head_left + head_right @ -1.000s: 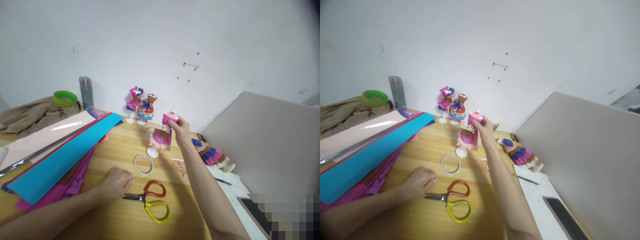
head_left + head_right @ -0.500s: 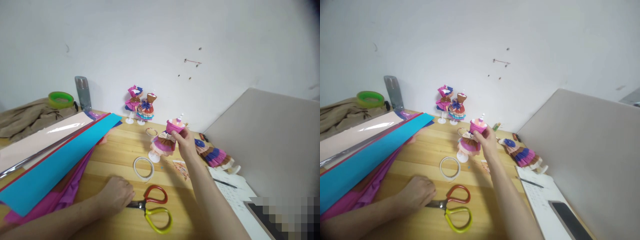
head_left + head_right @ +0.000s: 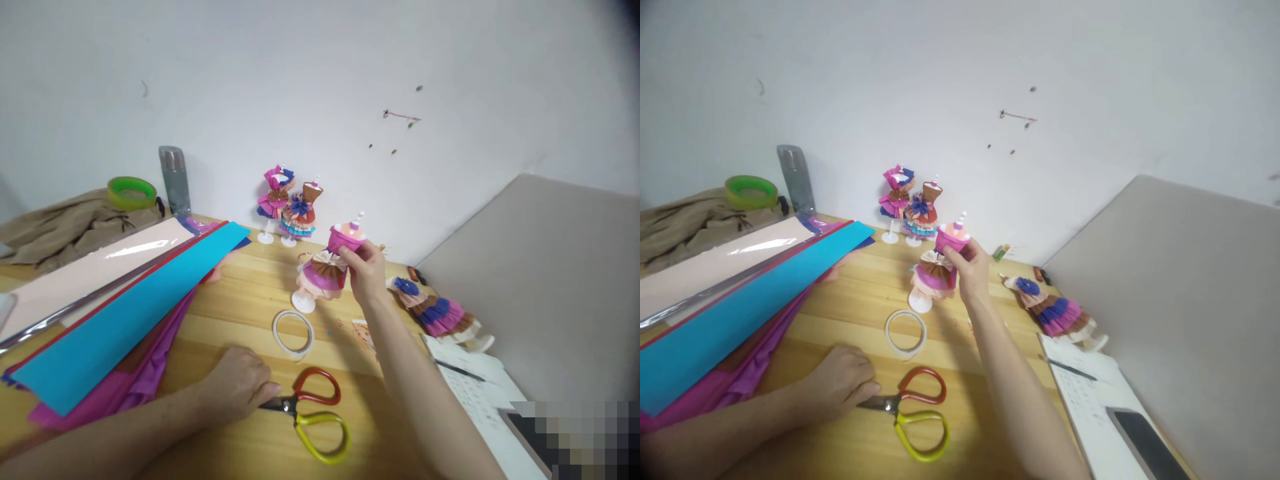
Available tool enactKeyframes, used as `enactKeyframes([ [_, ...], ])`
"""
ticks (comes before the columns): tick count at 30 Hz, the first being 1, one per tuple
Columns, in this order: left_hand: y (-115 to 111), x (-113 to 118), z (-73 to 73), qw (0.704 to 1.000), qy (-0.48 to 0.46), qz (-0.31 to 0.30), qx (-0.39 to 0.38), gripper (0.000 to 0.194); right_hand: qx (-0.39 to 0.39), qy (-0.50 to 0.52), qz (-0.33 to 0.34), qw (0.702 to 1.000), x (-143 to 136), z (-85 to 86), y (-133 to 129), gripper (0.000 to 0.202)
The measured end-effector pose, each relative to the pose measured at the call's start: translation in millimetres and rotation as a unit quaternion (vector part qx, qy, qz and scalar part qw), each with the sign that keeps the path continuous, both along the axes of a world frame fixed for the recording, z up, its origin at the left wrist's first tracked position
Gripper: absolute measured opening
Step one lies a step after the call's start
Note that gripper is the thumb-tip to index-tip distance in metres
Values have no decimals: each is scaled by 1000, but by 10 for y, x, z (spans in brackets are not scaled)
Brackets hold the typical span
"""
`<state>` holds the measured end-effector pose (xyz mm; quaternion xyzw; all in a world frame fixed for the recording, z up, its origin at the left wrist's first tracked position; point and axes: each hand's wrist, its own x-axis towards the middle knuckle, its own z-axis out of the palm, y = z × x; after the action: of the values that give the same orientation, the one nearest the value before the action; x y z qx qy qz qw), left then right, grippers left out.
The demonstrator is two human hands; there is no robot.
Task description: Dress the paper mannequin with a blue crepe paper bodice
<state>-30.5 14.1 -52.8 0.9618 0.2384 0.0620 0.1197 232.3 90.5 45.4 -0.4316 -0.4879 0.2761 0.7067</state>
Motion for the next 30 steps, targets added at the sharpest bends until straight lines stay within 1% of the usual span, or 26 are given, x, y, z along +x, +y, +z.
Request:
enactKeyframes([
  [4,16,-10,32,1000,1,17,1,46,-12,-22,22,999,-2,-63,54,29],
  [10,40,-10,13,1000,-11,16,2,49,-8,-66,56,996,8,-73,-88,45],
  [13,42,-8,22,1000,-8,16,-9,50,-3,-71,76,995,4,-98,-135,49],
  [18,53,-25,-3,1000,-10,9,-20,55,-40,-91,88,991,6,-146,-147,59],
  [20,65,-29,-20,1000,-12,8,-15,56,-34,-94,66,993,5,-170,-183,62],
  [21,69,-30,-21,1000,-11,9,-11,56,-32,-91,38,995,-1,-191,-220,62],
  [23,67,-28,-2,1000,-5,14,-5,55,-42,-78,-54,995,-32,-263,-344,62],
  [24,59,-27,16,1000,1,15,-5,54,-50,-70,-111,990,-58,-315,-428,62],
  [25,49,-25,36,1000,7,17,-8,53,-58,-70,-152,984,-90,-376,-525,61],
  [26,36,-22,55,1000,12,20,-10,52,-65,-82,-169,980,-125,-443,-630,58],
  [28,8,-16,80,999,13,24,-17,51,-73,-124,-169,975,-199,-582,-846,43],
  [30,-11,-7,84,999,7,29,-22,50,-75,-202,-140,966,-271,-708,-1040,24],
])
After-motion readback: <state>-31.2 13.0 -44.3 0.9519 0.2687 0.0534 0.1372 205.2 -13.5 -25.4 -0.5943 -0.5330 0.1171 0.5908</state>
